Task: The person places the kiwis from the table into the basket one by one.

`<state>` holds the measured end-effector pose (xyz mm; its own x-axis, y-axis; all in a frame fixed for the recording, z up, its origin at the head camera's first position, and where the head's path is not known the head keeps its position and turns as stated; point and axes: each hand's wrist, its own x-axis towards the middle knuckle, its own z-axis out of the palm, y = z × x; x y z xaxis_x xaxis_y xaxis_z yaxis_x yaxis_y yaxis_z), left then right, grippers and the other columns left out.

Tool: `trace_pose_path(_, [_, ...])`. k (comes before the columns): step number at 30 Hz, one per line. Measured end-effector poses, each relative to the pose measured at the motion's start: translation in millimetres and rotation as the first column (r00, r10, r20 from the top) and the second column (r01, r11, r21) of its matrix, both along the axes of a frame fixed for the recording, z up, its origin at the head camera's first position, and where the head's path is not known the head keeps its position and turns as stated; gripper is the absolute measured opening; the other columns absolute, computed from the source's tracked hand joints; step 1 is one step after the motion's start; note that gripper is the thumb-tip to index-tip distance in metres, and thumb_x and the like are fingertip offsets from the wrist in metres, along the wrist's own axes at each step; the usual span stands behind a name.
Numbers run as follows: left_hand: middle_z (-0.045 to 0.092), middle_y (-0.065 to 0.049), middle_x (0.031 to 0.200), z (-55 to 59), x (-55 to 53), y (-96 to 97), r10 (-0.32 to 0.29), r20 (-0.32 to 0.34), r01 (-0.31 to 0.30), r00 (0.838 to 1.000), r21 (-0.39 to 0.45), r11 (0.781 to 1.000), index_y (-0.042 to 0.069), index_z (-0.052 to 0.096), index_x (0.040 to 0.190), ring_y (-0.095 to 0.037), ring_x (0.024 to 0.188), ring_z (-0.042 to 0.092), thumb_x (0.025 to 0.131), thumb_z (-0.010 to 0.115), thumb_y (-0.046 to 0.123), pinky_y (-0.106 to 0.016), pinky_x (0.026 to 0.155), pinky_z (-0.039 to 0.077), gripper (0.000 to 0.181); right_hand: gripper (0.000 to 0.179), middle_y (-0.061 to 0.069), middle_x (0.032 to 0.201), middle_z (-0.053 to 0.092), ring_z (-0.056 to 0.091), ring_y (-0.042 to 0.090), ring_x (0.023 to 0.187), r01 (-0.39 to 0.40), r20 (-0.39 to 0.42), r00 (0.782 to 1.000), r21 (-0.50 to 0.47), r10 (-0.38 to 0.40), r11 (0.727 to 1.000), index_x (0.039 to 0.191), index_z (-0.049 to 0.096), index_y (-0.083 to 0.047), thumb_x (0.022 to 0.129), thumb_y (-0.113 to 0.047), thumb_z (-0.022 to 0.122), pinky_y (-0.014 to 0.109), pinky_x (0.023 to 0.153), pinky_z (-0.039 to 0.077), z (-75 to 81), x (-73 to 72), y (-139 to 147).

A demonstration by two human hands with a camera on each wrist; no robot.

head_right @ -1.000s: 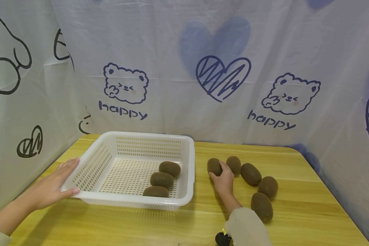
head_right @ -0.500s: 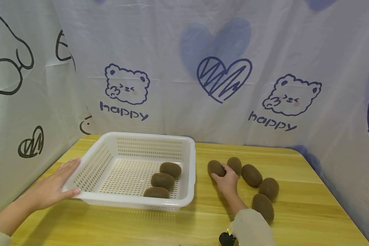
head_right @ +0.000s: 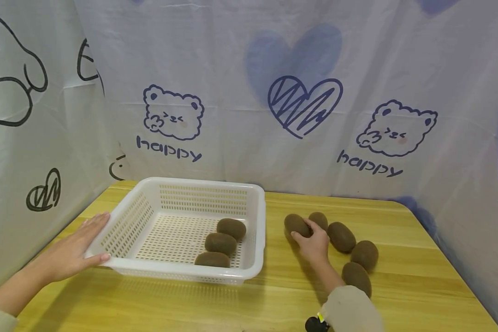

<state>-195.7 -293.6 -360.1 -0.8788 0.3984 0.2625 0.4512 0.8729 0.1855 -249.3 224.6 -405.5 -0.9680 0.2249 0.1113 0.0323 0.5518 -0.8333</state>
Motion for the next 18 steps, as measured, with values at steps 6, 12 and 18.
trace_pose_path(6, [0.023,-0.031,0.148,0.4,0.4,-0.3,0.006,0.008,-0.006,1.0,-0.003,1.0,-0.006,0.016,0.145,-0.047,0.135,0.024,0.083,0.06,0.045,-0.002,0.102,-0.015,0.092,0.055,0.023,0.141,0.041,0.039,0.038,0.13,-0.027,-0.01,1.0,-0.027,0.027,0.999,0.136,0.044,0.001,0.087,-0.016,0.063,0.049,0.103,0.041,11.3,2.2,1.8])
trace_pose_path(12, [0.023,-0.03,0.148,0.0,0.6,0.1,0.008,0.001,-0.008,1.0,-0.008,1.0,-0.006,0.016,0.145,-0.047,0.135,0.025,0.083,0.06,0.045,-0.001,0.101,-0.015,0.092,0.056,0.021,0.141,0.043,0.043,0.033,0.129,-0.06,-0.022,0.998,-0.057,0.059,0.997,0.136,0.044,0.0,0.086,-0.018,0.064,0.041,0.102,0.044,23.3,3.9,1.1])
trace_pose_path(18, [0.023,-0.03,0.148,1.2,1.3,1.4,0.002,0.002,-0.002,1.0,-0.003,1.0,-0.006,0.016,0.146,-0.047,0.135,0.025,0.084,0.06,0.045,-0.002,0.102,-0.015,0.091,0.057,0.019,0.141,0.044,0.043,0.029,0.13,-0.097,-0.019,0.995,-0.076,0.096,0.992,0.136,0.044,-0.001,0.087,-0.02,0.064,0.032,0.1,0.046,35.0,6.4,-1.6])
